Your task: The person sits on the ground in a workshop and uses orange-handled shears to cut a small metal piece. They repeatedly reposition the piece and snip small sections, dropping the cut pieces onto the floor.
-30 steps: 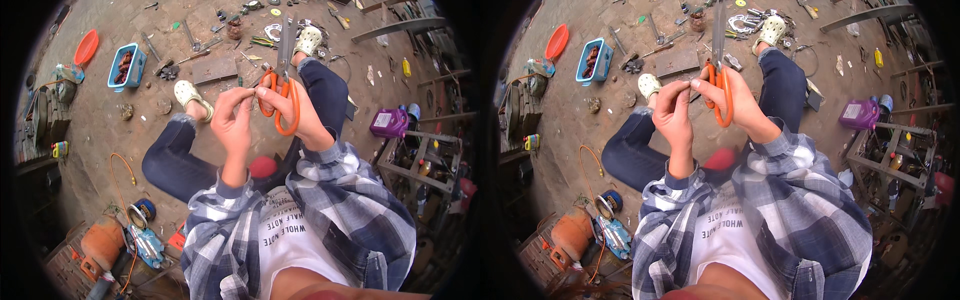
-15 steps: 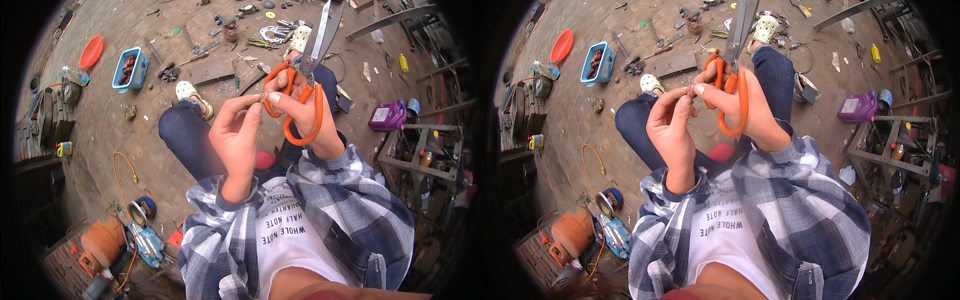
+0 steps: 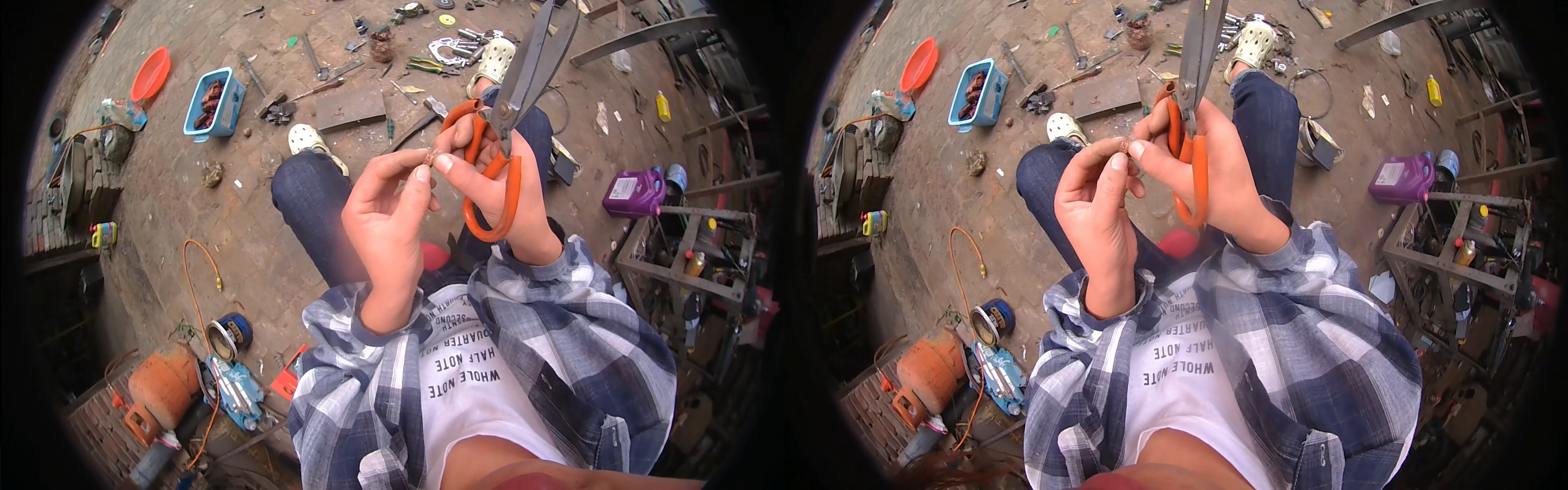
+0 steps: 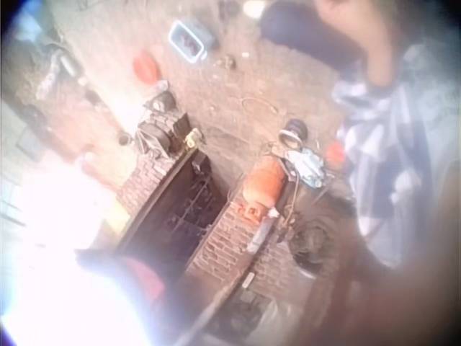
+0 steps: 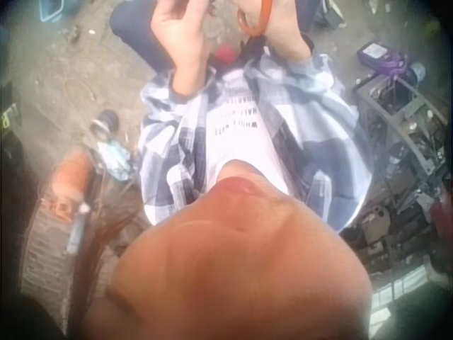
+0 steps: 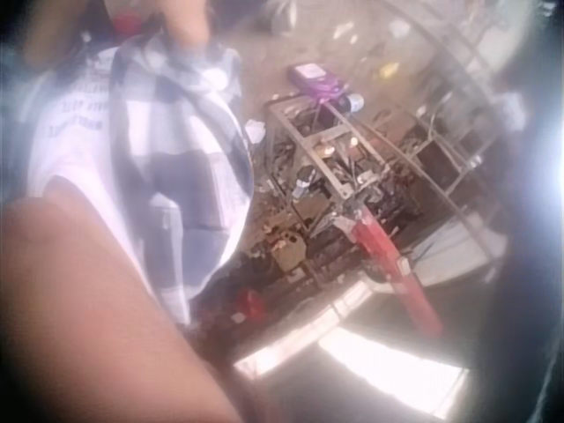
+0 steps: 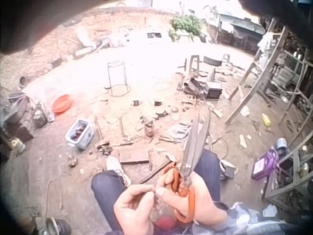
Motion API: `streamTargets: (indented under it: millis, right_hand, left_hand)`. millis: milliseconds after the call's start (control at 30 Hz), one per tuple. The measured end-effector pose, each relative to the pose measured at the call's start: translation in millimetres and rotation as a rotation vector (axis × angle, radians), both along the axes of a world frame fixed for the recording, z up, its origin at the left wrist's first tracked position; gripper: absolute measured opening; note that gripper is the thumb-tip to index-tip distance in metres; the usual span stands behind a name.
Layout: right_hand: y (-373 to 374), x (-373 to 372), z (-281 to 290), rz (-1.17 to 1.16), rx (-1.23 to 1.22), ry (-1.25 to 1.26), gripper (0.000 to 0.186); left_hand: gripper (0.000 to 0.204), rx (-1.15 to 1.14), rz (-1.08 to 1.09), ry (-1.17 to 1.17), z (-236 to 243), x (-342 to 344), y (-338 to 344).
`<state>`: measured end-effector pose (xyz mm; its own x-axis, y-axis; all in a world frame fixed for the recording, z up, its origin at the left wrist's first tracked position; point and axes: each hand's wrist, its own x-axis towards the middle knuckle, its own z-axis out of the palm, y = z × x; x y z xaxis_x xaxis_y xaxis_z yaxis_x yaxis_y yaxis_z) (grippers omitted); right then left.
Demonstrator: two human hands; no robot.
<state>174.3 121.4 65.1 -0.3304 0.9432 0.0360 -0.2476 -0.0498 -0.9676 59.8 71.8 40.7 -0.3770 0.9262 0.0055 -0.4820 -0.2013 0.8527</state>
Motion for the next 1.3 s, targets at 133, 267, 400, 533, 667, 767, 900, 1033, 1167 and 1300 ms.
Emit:
streamTargets:
  millis: [133,267,400,533,667,767,900,1033,1167,1300]
  right_hand:
    - [-2,-1,-5,0.002,0.027,-0.014,0.036]
    - [-3,4,-8,-0.082,0.404,-0.54,0.053]
    - [2,9,-20,-0.085,0.637,-0.805,0.069]
    - [-1,8,-19,-0.076,0.656,-0.864,0.067]
    - [-3,4,-18,-0.062,0.639,-0.909,0.066]
    - [-5,3,-20,-0.042,0.627,-0.878,0.067]
    - [-9,1,-21,0.04,0.542,-0.851,0.067]
    - [-14,-4,-20,0.069,0.427,-0.844,0.059]
    - [-17,-6,-29,0.072,0.412,-0.872,0.054]
    - [-19,-10,-36,0.065,0.323,-0.849,0.05]
  left_hand:
    - [0.011,0.003,-0.015,-0.054,1,-3,-2]
    - [0.01,-0.052,0.063,-0.085,6,-8,-2]
    - [0.01,-0.03,0.158,-0.042,-3,-14,-2]
    - [0.013,-0.002,0.194,-0.011,-3,-11,-2]
    - [0.014,0.005,0.236,0.03,-1,-10,-1]
    - [0.013,0.022,0.273,0.086,-3,-10,0]
    - [0.004,0.033,0.311,0.153,-5,-9,2]
    - [0.006,0.031,0.342,0.24,-11,-10,1]
    - [0.006,0.025,0.397,0.263,-11,-7,5]
    - [0.009,-0.016,0.372,0.274,-16,-8,7]
